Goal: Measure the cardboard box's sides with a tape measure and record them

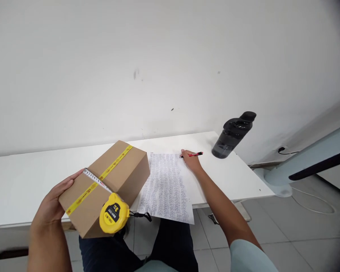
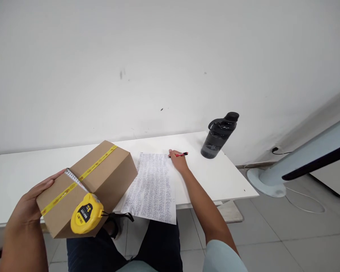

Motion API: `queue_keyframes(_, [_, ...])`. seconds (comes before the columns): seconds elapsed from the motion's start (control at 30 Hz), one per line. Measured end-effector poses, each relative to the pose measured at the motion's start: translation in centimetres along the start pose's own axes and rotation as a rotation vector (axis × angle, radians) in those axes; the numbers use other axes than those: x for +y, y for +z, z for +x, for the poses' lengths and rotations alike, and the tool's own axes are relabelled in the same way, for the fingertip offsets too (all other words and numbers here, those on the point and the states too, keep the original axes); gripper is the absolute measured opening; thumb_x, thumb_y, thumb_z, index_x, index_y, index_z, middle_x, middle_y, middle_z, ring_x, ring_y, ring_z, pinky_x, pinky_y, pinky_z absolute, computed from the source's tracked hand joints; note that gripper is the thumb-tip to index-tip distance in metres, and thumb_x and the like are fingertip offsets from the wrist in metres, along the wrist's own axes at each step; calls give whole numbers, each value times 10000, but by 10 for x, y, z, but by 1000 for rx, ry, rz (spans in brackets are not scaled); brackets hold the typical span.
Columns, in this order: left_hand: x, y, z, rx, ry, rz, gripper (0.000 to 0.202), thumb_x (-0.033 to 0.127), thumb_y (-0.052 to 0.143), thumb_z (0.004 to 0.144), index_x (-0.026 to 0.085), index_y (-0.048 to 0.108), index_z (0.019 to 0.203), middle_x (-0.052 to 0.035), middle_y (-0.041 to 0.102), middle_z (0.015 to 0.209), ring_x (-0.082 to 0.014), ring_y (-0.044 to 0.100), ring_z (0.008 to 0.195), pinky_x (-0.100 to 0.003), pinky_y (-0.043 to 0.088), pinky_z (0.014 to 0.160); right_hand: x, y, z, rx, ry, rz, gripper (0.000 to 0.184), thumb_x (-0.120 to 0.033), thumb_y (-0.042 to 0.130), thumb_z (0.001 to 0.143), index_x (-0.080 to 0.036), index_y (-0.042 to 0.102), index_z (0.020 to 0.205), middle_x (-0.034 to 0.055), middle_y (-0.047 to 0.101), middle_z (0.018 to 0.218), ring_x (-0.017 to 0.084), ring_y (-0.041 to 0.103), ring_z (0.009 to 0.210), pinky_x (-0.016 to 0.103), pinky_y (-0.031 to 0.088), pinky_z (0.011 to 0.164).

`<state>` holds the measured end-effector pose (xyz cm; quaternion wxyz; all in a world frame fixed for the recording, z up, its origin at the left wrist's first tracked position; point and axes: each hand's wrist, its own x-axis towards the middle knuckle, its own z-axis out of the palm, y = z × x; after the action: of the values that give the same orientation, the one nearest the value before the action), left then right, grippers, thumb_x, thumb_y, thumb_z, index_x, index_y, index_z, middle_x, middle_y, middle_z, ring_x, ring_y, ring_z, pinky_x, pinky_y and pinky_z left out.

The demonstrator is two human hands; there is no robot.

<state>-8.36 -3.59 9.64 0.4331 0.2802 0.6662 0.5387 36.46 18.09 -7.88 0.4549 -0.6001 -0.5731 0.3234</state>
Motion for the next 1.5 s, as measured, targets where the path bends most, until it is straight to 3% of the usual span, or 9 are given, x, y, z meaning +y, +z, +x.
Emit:
queue_keyframes(0.17, [0, 0, 2, 15, 1, 21, 468, 496, 827, 581, 382, 808, 1035, 56, 764, 1186, -364, 621, 1287, -334, 660, 770, 1, 4, 1, 14, 41, 27, 433, -557, 507, 862, -203, 678, 680, 9, 607, 610, 179, 526, 613, 308, 393, 617])
queue_keyframes(0.3, [0, 0, 2, 17, -15, 18, 465, 498, 817, 589, 392, 804, 1042, 67, 758, 1194, -373, 618, 1289, -368, 660, 809, 1, 1, 2, -10, 84, 38, 406, -534, 518, 846, -200, 686, 687, -23, 514, 522, 161, 447, 532, 305, 340, 559])
queue_keyframes(0.4, [-1, 0, 2, 11, -20, -4, 458, 492, 806, 616, 395, 797, 1064, 75, 757, 1202, -350, 612, 1302, -322, 659, 768, 0, 0, 3, -34, 107, 45, 401, -534, 513, 837, -200, 693, 710, -40, 461, 494, 154, 412, 496, 299, 318, 523])
queue_keyframes(0.57, [-3, -2, 2, 17, -5, -30, 504, 472, 832, 587, 339, 801, 1072, 52, 754, 1218, -361, 575, 1341, -308, 659, 768, -1, 1, 3, -43, 102, 33, 385, -526, 529, 820, -200, 680, 683, -31, 490, 529, 152, 430, 526, 295, 321, 538])
queue_keyframes(0.83, [-6, -5, 8, -5, 8, -88, 606, 421, 895, 499, 278, 802, 1080, -2, 791, 1135, -314, 725, 1063, -258, 639, 649, 0, 1, 1, -58, 112, 38, 360, -507, 529, 822, -210, 672, 677, -47, 434, 481, 148, 401, 483, 295, 301, 514])
queue_keyframes(0.93, [-7, -7, 10, 0, 13, -126, 644, 375, 921, 447, 247, 806, 1067, -25, 808, 1067, -272, 747, 902, -254, 635, 641, 1, 1, 1, -56, 106, 33, 362, -516, 538, 813, -213, 674, 670, -34, 481, 498, 155, 421, 494, 301, 314, 522])
queue_keyframes(1.07, [-7, -6, 10, -14, 8, -140, 643, 374, 918, 469, 240, 800, 1087, -30, 806, 1073, -248, 742, 840, -261, 636, 650, 3, 2, 2, -7, 85, 19, 373, -511, 520, 822, -212, 653, 643, -4, 568, 570, 171, 472, 565, 311, 347, 577])
queue_keyframes(1.37, [-9, -8, 11, 17, 7, -94, 618, 432, 895, 496, 274, 803, 1086, -16, 801, 1099, -324, 704, 1086, -257, 631, 652, 5, 3, 3, -4, 54, 15, 404, -538, 528, 813, -201, 651, 627, 27, 647, 630, 188, 532, 619, 314, 376, 606])
queue_keyframes(1.5, [-9, -8, 10, 6, 8, -89, 601, 440, 891, 502, 287, 806, 1077, -3, 806, 1076, -303, 719, 1019, -251, 628, 648, 5, 3, 1, 19, 42, 12, 405, -543, 531, 813, -206, 628, 611, 38, 654, 645, 208, 559, 690, 318, 393, 643])
